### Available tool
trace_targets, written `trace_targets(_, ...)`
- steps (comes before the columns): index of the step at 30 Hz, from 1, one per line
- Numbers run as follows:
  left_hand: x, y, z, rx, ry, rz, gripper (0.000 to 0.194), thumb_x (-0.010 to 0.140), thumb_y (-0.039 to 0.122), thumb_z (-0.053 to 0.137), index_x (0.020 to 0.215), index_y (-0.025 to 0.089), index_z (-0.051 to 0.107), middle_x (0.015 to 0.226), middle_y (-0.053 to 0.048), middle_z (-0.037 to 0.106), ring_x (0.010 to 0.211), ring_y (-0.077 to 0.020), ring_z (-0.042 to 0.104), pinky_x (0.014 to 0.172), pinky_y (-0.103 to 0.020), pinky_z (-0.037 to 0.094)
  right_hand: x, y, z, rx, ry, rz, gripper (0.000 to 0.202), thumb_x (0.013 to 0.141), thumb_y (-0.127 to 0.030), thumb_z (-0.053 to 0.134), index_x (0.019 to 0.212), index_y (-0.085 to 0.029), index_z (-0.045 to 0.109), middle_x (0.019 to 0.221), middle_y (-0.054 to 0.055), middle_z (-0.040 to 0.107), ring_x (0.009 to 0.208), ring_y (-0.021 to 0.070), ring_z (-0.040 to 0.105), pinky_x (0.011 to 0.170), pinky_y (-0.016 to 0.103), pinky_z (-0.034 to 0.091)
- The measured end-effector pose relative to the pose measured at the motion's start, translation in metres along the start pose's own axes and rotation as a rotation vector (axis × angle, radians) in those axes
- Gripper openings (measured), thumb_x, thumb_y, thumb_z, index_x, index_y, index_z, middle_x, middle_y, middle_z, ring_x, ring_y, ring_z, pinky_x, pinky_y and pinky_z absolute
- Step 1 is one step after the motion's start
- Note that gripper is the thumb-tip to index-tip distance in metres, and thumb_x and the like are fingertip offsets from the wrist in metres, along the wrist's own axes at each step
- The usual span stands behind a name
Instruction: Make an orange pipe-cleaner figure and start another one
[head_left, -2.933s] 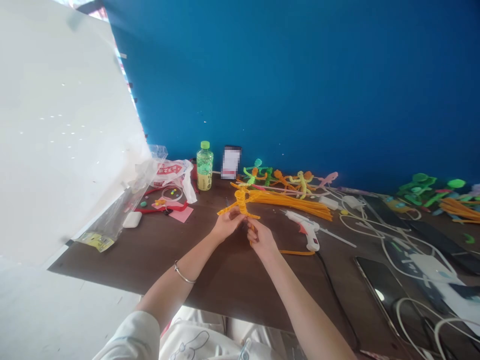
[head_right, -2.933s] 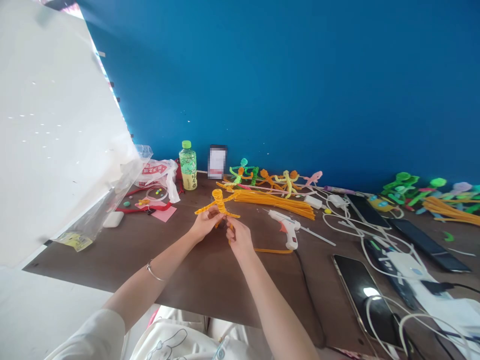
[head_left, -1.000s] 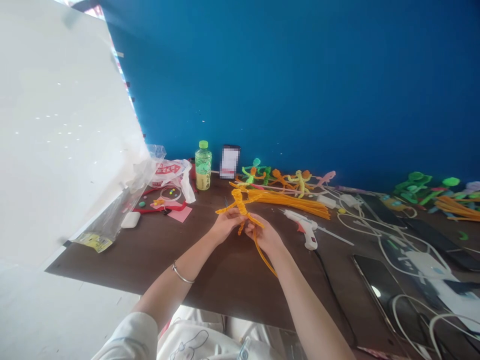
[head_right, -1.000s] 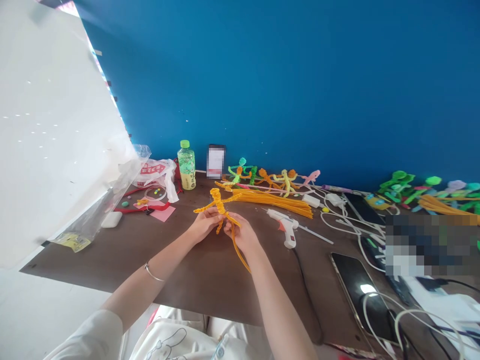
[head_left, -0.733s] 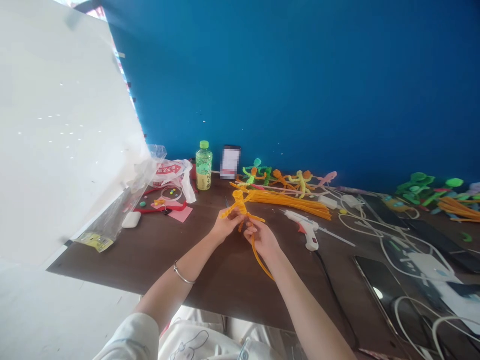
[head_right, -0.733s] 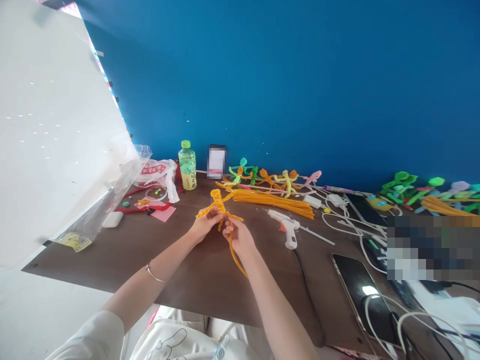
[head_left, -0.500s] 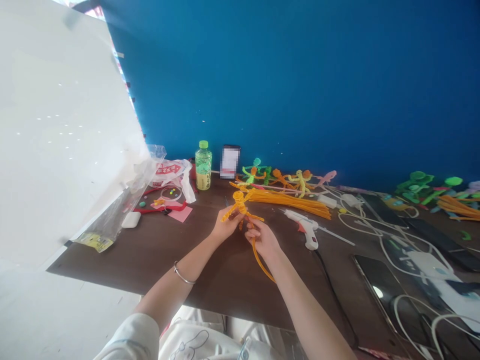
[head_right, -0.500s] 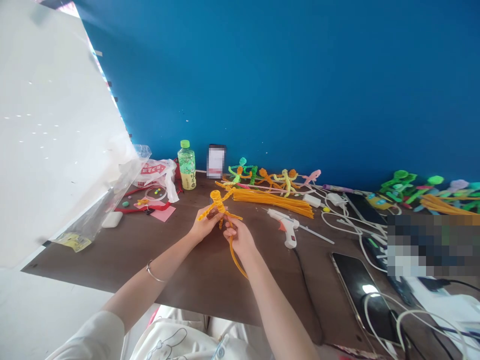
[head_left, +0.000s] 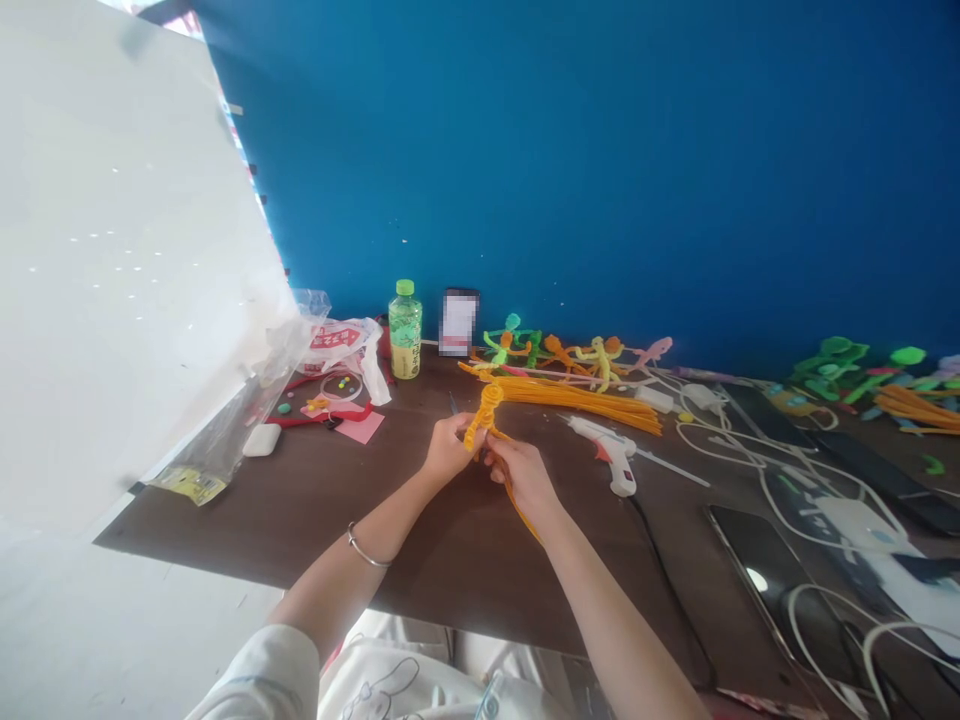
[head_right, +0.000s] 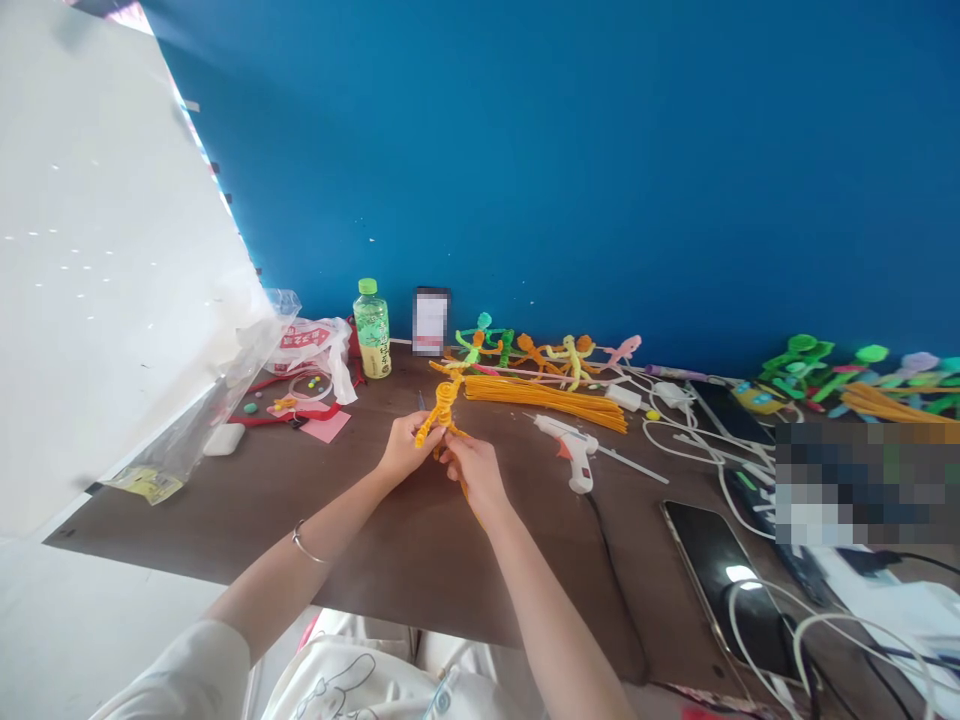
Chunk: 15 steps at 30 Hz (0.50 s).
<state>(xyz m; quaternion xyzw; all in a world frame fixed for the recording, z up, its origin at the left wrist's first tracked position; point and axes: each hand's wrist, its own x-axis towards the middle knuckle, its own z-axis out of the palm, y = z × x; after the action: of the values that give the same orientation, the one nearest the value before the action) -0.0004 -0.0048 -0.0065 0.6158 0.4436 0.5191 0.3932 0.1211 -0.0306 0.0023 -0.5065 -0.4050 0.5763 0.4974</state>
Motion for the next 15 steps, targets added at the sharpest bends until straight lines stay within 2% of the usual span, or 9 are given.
trace_targets(4,0.0004,0.0020,-0.0007,0.028,0.063,-0.022,0.015,0.068,0.020,0.054,0.077,0.013,0.065,0.069,-0.002,0.065,0.060,-0.0118,0.058,0.053,-0.020,0.045,-0.0046,-0.0036,-0.0017,-0.492,0.011,-0.254,0.027,0.072,-0.040,0.054,0.062,-0.015,0.061,0.052,0.001,0.055,0.037,0.0087,0.043,0.037,0.021,0.030)
trace_targets(9,0.0011,-0.0003,-0.0002,0.028,0.076,-0.024,0.014,0.068,0.020,0.056,0.075,0.013,0.064,0.068,-0.002,0.064,0.062,-0.0123,0.058,0.055,-0.021,0.045,-0.0073,-0.0015,-0.0031,-1.046,0.165,-0.653,0.020,0.078,-0.027,0.044,0.070,-0.019,0.061,0.064,0.004,0.061,0.056,0.0157,0.055,0.054,0.025,0.040)
trace_targets(13,0.0027,-0.0055,0.0016,-0.054,0.037,-0.037,0.010,0.067,0.019,0.057,0.073,0.013,0.062,0.068,-0.003,0.063,0.063,-0.0130,0.058,0.059,-0.023,0.046,-0.0071,0.0007,-0.0051,-1.179,0.350,-0.821,0.020,0.081,-0.026,0.044,0.086,-0.018,0.061,0.083,0.008,0.062,0.071,0.0172,0.058,0.060,0.024,0.043)
trace_targets(15,0.0033,-0.0064,0.0019,-0.085,0.002,-0.037,0.011,0.068,0.021,0.057,0.073,0.012,0.062,0.067,-0.003,0.063,0.062,-0.0130,0.058,0.060,-0.024,0.047,-0.0061,0.0006,-0.0067,-1.173,0.376,-0.846,0.023,0.082,-0.027,0.044,0.095,-0.018,0.061,0.090,0.009,0.062,0.076,0.0181,0.059,0.062,0.025,0.045)
